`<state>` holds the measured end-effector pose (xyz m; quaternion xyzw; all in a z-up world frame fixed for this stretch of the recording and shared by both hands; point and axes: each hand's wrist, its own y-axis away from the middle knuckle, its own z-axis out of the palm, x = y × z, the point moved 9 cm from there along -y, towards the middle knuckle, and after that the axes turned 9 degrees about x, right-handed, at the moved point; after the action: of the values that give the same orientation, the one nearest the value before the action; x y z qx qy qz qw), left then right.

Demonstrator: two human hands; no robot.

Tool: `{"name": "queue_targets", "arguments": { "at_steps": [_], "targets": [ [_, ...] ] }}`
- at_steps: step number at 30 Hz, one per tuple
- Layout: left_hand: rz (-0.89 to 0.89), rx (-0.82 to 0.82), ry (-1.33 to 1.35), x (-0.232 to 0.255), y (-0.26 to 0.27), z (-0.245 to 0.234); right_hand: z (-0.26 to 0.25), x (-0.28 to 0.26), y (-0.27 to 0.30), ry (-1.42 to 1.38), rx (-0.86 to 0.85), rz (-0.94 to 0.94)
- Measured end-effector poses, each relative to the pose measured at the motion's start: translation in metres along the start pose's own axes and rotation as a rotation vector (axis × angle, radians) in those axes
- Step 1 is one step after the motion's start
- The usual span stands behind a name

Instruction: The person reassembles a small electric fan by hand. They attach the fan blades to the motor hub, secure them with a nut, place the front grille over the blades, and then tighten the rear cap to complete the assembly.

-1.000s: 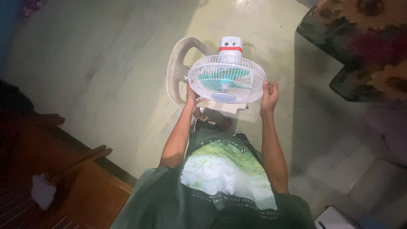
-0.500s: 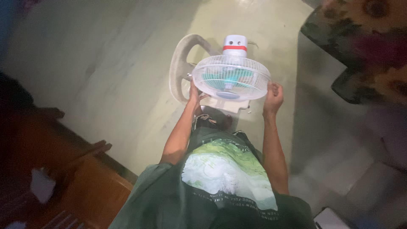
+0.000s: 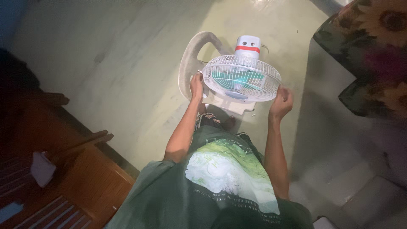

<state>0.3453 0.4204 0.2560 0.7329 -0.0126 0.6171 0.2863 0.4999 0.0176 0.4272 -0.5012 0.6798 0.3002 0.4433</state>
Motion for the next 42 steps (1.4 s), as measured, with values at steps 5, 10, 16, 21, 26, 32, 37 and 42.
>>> {"name": "queue_targets", "arguments": {
  "at_steps": [5,10,16,21,26,32,37,42],
  "targets": [
    [-0.147,-0.084,0.316,-0.003,-0.005,0.006,0.002,-0.007,0.001,-0.040,-0.020,0.039],
    [-0.172,-0.017,0.130,-0.007,-0.007,-0.001,0.001,-0.012,0.005,0.033,-0.062,0.027],
    [-0.081,-0.029,0.036,0.006,0.002,0.001,0.003,-0.010,0.004,-0.020,-0.083,0.081],
    [-0.039,0.008,0.019,0.006,-0.002,0.001,0.007,-0.010,0.005,-0.036,-0.086,0.028],
    [-0.238,0.013,0.245,-0.012,-0.013,0.004,0.012,-0.009,0.003,-0.021,-0.080,0.031],
    [-0.526,-0.079,0.396,-0.029,-0.008,0.015,0.010,-0.005,0.005,-0.021,-0.097,0.088],
    [-0.496,-0.103,0.445,-0.029,-0.002,0.021,0.010,0.000,0.003,-0.071,-0.063,0.106],
    [-0.431,-0.173,0.530,-0.021,-0.003,0.029,0.012,0.008,0.003,-0.087,-0.078,0.139]
  ]
}}
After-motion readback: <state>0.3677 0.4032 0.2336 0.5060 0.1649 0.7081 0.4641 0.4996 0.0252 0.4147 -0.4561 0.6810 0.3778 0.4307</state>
